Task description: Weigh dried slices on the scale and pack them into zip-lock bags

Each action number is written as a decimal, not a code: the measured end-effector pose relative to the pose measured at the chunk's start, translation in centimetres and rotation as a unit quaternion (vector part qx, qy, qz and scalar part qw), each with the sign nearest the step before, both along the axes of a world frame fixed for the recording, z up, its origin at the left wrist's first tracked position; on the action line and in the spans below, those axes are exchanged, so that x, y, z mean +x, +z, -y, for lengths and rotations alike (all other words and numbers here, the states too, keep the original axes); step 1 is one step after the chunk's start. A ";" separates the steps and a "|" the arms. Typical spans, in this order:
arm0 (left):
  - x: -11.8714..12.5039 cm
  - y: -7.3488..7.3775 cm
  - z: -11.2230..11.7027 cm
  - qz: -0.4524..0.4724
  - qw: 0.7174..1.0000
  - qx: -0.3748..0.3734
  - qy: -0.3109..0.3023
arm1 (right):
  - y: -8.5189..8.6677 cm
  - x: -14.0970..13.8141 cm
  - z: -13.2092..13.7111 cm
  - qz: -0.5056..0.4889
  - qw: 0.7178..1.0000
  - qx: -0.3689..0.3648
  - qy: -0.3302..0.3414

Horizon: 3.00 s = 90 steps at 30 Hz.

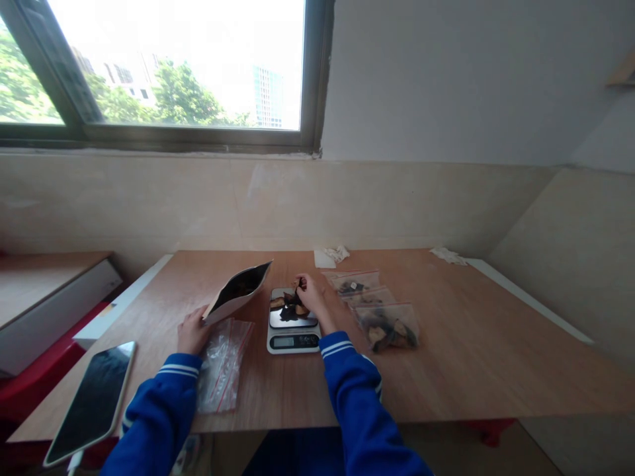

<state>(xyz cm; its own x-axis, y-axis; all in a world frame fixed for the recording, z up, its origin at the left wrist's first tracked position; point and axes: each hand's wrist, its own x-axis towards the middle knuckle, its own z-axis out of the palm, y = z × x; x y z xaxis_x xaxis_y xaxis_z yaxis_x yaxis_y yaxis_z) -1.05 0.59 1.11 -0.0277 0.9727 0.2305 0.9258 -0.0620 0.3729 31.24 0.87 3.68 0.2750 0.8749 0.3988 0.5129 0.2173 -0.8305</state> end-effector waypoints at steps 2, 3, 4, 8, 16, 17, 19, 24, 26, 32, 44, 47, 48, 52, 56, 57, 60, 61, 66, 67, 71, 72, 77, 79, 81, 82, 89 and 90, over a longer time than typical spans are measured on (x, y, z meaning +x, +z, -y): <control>0.0 0.0 0.0 -0.002 1.000 0.000 0.002 | 0.1 0.1 0.2 -0.010 1.000 0.009 -0.003; 0.0 -0.1 -0.1 -0.003 1.000 0.000 0.002 | 0.2 0.3 0.4 -0.016 1.000 0.013 -0.005; 0.0 -0.1 -0.1 -0.003 1.000 0.000 0.002 | 0.4 0.5 0.7 -0.022 1.000 0.019 -0.009; -0.1 -0.2 -0.2 -0.004 1.000 -0.003 0.002 | 0.7 1.5 2.7 -0.076 0.995 0.063 -0.009; 0.2 0.0 0.0 -0.006 1.000 -0.008 0.003 | -1.3 2.2 8.6 -0.146 0.988 0.046 0.030; 0.2 0.1 0.1 -0.006 1.000 -0.008 0.003 | -1.7 2.1 9.1 -0.153 0.987 0.041 0.025; 0.4 0.3 0.2 -0.008 1.000 -0.006 0.005 | -2.5 1.9 9.9 -0.164 0.986 0.033 0.009; 0.5 0.5 0.4 -0.012 1.000 -0.004 0.008 | -3.9 1.3 10.5 -0.148 0.989 0.006 -0.019; 0.4 0.5 0.3 -0.011 1.000 -0.006 0.007 | -4.3 1.1 10.2 -0.129 0.991 0.000 -0.035; 0.2 0.1 0.1 -0.006 1.000 -0.004 0.004 | -5.3 0.8 9.2 -0.059 0.997 0.005 -0.042; -0.1 -0.8 -0.3 -0.022 0.999 0.037 0.019 | -4.3 1.6 11.0 -0.078 0.994 0.016 -0.069; -0.3 -1.1 -0.5 -0.035 0.998 0.043 0.028 | -4.2 2.2 11.8 -0.109 0.990 0.014 -0.086; -0.3 -1.1 -0.5 -0.037 0.998 0.043 0.031 | -4.3 2.4 12.0 -0.117 0.989 0.013 -0.092; -0.3 -1.0 -0.7 -0.041 0.997 0.037 0.048 | -5.0 2.7 12.7 -0.154 0.982 -0.003 -0.105; -0.2 -0.9 -0.8 -0.049 0.997 0.030 0.050 | -5.6 2.6 13.2 -0.199 0.976 -0.018 -0.090; -0.2 -0.9 -0.8 -0.050 0.997 0.028 0.050 | -5.6 2.5 13.3 -0.206 0.975 -0.020 -0.087; -0.3 -0.9 -0.8 -0.043 0.998 0.028 0.046 | -5.6 2.5 13.4 -0.216 0.972 -0.016 -0.089; -0.3 -1.0 -0.9 -0.037 0.998 0.031 0.044 | -5.5 2.5 13.5 -0.215 0.972 -0.013 -0.093; -0.7 -1.5 -1.1 0.016 0.998 0.060 0.016 | -3.8 1.9 13.7 -0.183 0.979 0.006 -0.085; -0.8 -1.6 -1.2 0.031 0.997 0.071 0.004 | -3.1 1.6 13.8 -0.173 0.982 0.010 -0.078; -1.1 -1.9 -1.4 0.088 0.988 0.115 -0.045 | 1.2 -0.7 14.4 -0.107 0.992 0.060 -0.042; -1.1 -2.0 -1.4 0.099 0.986 0.123 -0.054 | 2.4 -1.4 14.6 -0.084 0.993 0.077 -0.026; -1.0 -1.8 -1.4 0.143 0.974 0.149 -0.093 | 6.8 -6.0 14.9 0.072 0.983 0.120 0.120; -0.9 -1.6 -1.3 0.161 0.971 0.150 -0.098 | 7.4 -7.7 14.6 0.133 0.971 0.120 0.157; -0.9 -1.6 -1.2 0.178 0.968 0.145 -0.103 | 7.3 -9.0 14.3 0.186 0.962 0.110 0.167; -0.9 -1.6 -1.2 0.185 0.966 0.143 -0.106 | 7.2 -9.5 14.2 0.210 0.958 0.100 0.166; -0.8 -1.9 -1.1 0.227 0.961 0.120 -0.102 | 5.0 -11.5 12.6 0.212 0.958 -0.001 0.193; -0.7 -1.9 -1.0 0.234 0.961 0.114 -0.096 | 4.7 -11.7 12.1 0.187 0.963 0.015 0.195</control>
<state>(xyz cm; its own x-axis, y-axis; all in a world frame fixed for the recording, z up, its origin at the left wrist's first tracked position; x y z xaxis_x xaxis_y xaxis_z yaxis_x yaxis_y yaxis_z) -1.79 1.60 -0.75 -0.0044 0.8960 0.4440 0.6233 -0.3447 0.7019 19.49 -11.21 8.43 -0.2396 0.8690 0.4329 0.6497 0.4749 -0.5937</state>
